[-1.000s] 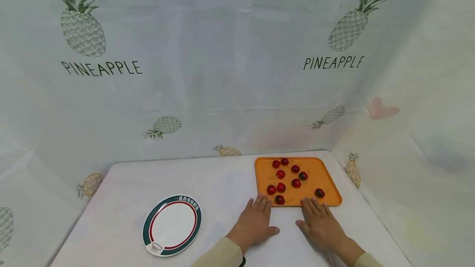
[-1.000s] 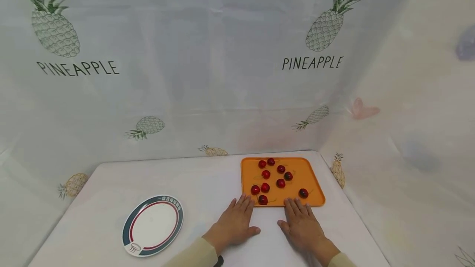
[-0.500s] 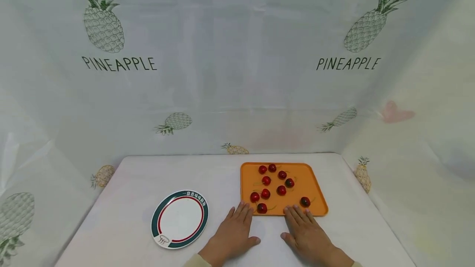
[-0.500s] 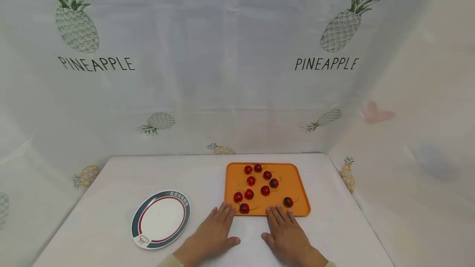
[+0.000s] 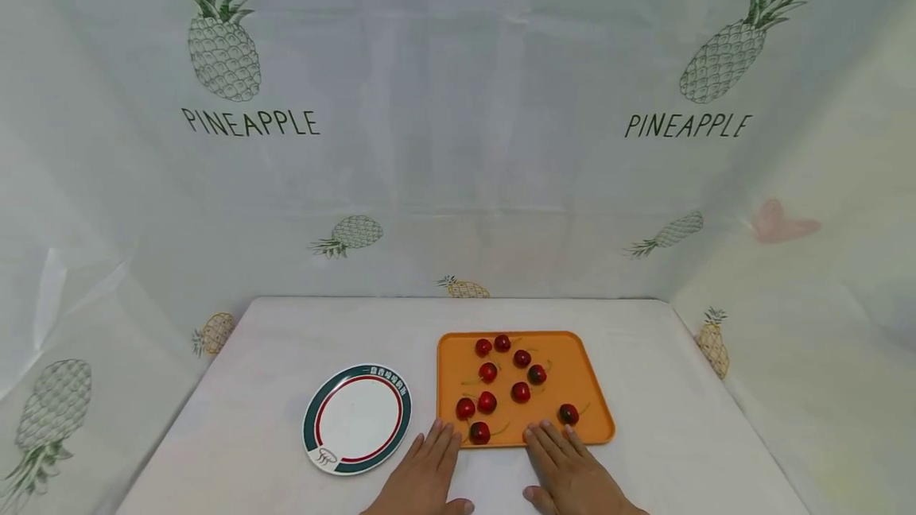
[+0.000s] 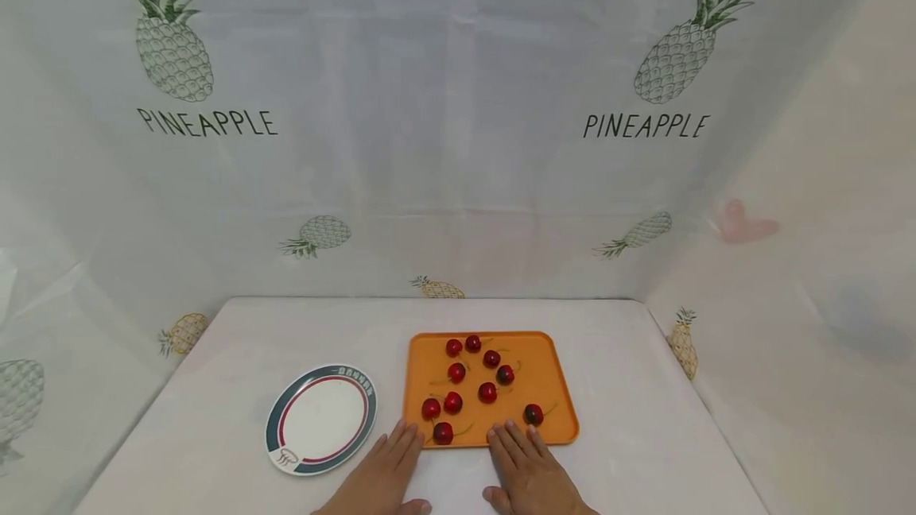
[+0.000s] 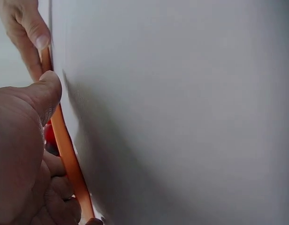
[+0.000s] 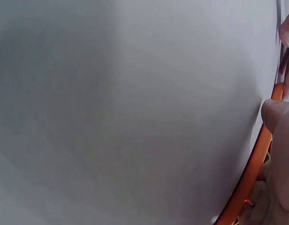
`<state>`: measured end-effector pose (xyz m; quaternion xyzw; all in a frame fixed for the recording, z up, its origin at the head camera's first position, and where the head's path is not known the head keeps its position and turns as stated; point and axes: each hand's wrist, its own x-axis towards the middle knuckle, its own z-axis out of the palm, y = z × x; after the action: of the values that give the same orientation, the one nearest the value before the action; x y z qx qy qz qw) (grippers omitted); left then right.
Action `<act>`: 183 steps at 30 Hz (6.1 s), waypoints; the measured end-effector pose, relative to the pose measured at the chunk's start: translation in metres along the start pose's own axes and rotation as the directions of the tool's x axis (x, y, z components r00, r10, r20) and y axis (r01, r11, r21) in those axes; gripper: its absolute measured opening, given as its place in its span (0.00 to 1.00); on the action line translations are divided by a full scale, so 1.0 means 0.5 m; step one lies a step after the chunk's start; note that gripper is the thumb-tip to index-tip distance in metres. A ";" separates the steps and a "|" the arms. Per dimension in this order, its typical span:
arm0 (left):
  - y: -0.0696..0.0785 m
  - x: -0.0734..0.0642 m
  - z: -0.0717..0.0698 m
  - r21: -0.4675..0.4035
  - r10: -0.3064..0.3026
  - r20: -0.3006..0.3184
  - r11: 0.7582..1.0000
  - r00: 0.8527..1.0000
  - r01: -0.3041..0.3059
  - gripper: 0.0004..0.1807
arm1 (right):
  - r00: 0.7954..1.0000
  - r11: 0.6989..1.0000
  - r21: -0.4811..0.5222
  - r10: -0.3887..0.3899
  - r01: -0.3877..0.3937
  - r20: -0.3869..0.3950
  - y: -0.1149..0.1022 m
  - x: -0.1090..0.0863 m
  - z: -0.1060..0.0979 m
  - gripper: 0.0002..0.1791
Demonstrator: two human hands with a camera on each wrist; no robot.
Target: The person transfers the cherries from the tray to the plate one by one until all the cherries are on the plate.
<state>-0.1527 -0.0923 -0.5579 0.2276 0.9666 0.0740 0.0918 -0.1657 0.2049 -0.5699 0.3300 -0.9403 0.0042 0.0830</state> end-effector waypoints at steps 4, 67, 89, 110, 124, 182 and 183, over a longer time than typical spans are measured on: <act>-0.014 -0.023 0.015 0.004 0.038 -0.017 0.999 0.999 -0.038 0.57 | 0.994 0.993 -0.100 -0.069 0.061 -0.084 -0.008 -0.007 0.016 0.40; -0.403 -0.102 -0.143 -0.614 -0.574 -0.023 0.654 0.818 0.442 0.46 | 0.979 0.970 -0.229 -0.126 0.087 -0.163 -0.024 -0.008 0.032 0.42; -0.397 -0.086 -0.139 -0.743 -0.600 0.075 0.499 0.797 0.446 0.41 | 0.983 0.973 -0.210 -0.125 0.094 -0.138 -0.023 -0.010 0.024 0.42; -0.394 -0.086 -0.138 -0.766 -0.606 0.104 0.457 0.789 0.453 0.40 | 0.971 0.997 -0.058 0.041 -0.056 -0.234 0.023 0.022 -0.071 0.34; -0.392 -0.086 -0.134 -0.785 -0.597 0.089 0.451 0.798 0.425 0.39 | 0.926 0.989 -0.137 -0.100 0.053 -0.365 0.195 0.028 -0.093 0.23; -0.396 -0.086 -0.132 -0.795 -0.617 0.113 0.414 0.779 0.444 0.39 | 0.920 0.969 -0.216 -0.188 0.117 -0.345 0.232 0.053 -0.021 0.34; -0.396 -0.086 -0.133 -0.795 -0.616 0.113 0.414 0.779 0.442 0.39 | 0.920 0.969 -0.218 -0.186 0.115 -0.345 0.231 0.058 -0.024 0.34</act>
<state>-0.2135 -0.2939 -0.5238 -0.1639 0.8559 0.4793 0.1043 -0.2577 0.2781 -0.5481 0.3854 -0.8763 -0.0327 0.2872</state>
